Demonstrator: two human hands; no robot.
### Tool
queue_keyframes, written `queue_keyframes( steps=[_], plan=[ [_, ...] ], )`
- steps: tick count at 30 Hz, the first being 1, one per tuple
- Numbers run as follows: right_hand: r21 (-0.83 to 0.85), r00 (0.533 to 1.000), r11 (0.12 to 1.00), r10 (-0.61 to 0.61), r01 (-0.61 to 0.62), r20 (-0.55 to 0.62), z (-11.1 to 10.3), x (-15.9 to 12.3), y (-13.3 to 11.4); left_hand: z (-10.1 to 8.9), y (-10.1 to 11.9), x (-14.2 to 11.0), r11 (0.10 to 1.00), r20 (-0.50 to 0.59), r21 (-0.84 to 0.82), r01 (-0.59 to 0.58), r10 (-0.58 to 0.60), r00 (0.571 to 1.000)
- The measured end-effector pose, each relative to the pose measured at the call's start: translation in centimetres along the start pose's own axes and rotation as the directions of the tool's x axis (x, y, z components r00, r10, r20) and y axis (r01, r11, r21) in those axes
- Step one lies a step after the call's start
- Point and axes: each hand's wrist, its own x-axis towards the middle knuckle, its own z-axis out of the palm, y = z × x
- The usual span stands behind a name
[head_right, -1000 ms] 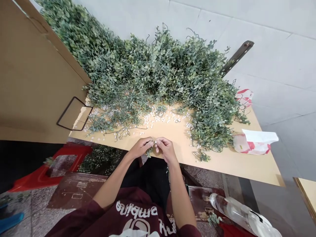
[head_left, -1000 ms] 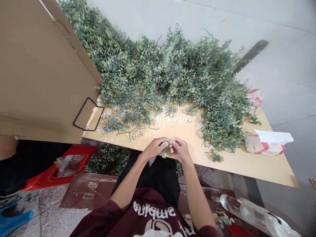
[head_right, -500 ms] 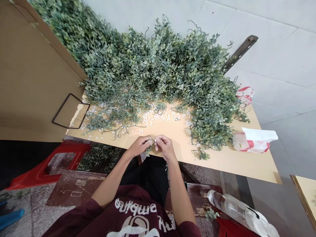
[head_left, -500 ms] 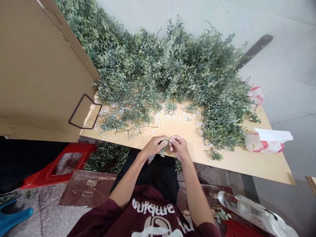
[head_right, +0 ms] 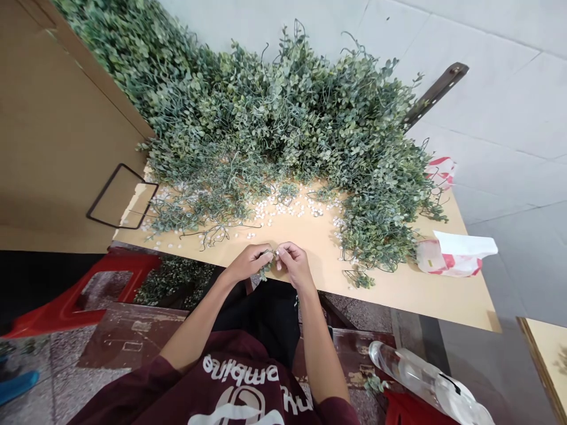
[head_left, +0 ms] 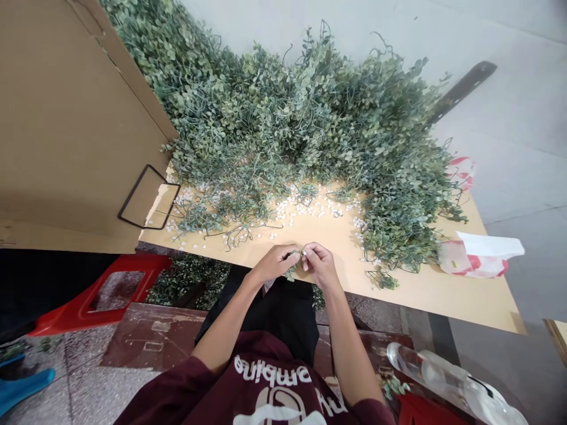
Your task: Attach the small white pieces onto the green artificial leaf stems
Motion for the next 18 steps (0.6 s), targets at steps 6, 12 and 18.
queue_keyframes(
  steps=[6,12,18],
  plan=[
    [-0.049,1.0,0.999,-0.001,0.001,0.013,0.0,0.07,0.15,0.11,0.1,0.04,0.999,0.008,-0.017,-0.034,0.034,0.999],
    [-0.046,0.999,0.999,0.009,-0.007,0.047,-0.1,0.04,-0.01,-0.03,0.51,0.3,1.0,0.048,-0.024,-0.017,0.018,0.999],
    [-0.082,1.0,0.997,-0.004,0.006,0.025,0.24,-0.07,-0.29,0.01,0.43,0.42,0.999,0.041,-0.033,0.012,-0.011,0.999]
  ],
)
